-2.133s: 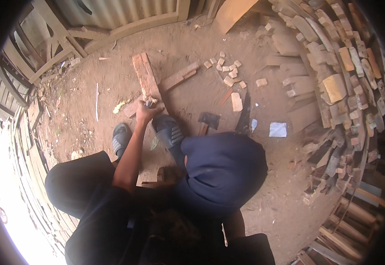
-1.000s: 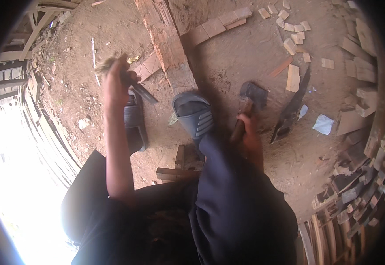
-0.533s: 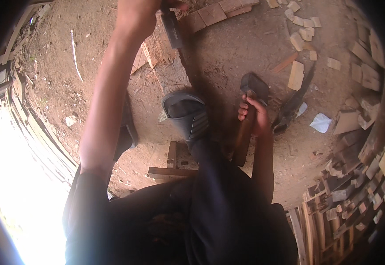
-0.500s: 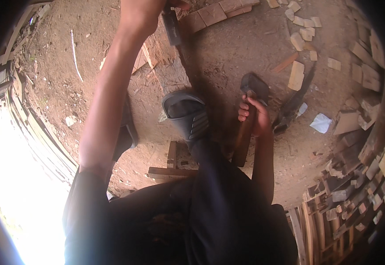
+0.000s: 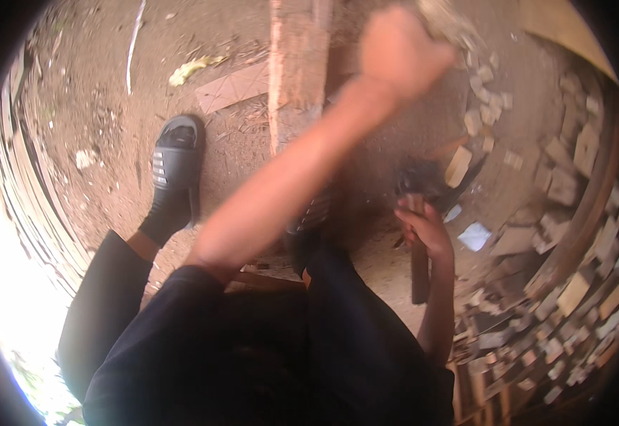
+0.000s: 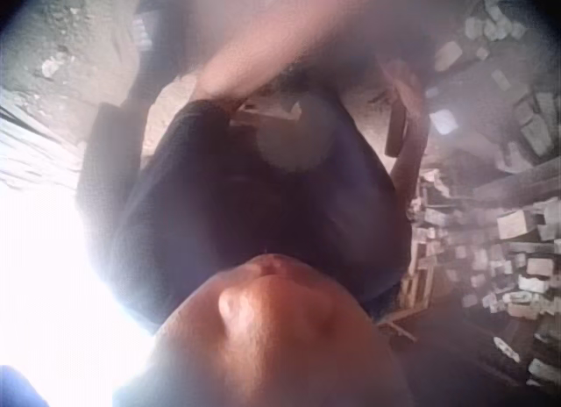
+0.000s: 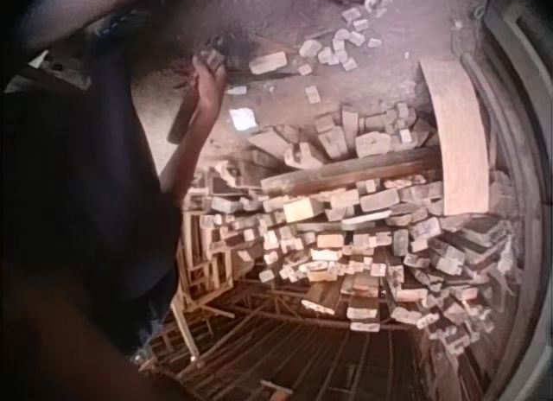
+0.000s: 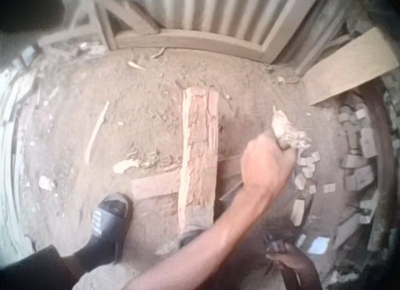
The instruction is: The person sits on the ground and uses a chisel and mallet to carve a piece of wood. They repeatedly strike the chisel to remove wood chips and occasionally adjust the wood's position.
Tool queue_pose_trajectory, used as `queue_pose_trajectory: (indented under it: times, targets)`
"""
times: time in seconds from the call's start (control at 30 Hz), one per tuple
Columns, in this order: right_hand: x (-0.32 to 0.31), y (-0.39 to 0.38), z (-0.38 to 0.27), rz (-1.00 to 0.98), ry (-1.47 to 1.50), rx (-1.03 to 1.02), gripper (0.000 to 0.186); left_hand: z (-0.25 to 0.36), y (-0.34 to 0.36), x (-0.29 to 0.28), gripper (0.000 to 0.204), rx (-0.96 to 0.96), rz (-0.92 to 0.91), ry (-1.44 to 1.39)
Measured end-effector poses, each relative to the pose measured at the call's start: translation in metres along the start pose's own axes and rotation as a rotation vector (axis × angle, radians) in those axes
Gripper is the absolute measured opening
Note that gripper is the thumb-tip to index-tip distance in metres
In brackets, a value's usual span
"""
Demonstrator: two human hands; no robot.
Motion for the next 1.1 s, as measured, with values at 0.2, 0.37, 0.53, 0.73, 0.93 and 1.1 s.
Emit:
queue_pose_trajectory:
  times: [0.2, 0.37, 0.53, 0.73, 0.93, 1.1]
  targets:
    - [-0.065, -0.051, -0.116, 0.296, -0.398, -0.36, 0.024, -0.017, -0.017, 0.007, 0.019, 0.101, -0.045, -0.029]
    - [-0.054, -0.074, -0.221, 0.386, -0.364, -0.708, 0.027, -0.012, -0.009, -0.006, 0.018, 0.076, -0.04, -0.058]
    - [-0.023, -0.09, -0.274, 0.342, -0.388, -0.76, 0.027, -0.013, 0.006, -0.011, 0.017, 0.077, -0.029, -0.051]
    - [0.008, -0.071, -0.292, 0.352, -0.477, -0.706, 0.031, -0.019, 0.021, -0.02, 0.016, 0.002, 0.058, -0.081]
    - [0.027, -0.065, -0.308, 0.344, -0.706, -0.66, 0.032, -0.02, 0.025, -0.02, 0.016, 0.012, 0.052, -0.107]
    - [0.033, -0.081, -0.315, 0.389, -0.839, -0.654, 0.029, -0.024, 0.024, -0.022, 0.016, 0.009, -0.008, -0.091]
Point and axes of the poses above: each hand's wrist, its own y-axis towards the middle knuckle, its own x-axis out of the palm, z = x × y, the point moved 3 cm from there along y, towards the middle knuckle, and after that the axes turned 6 degrees about -x, right-handed, at the moved point
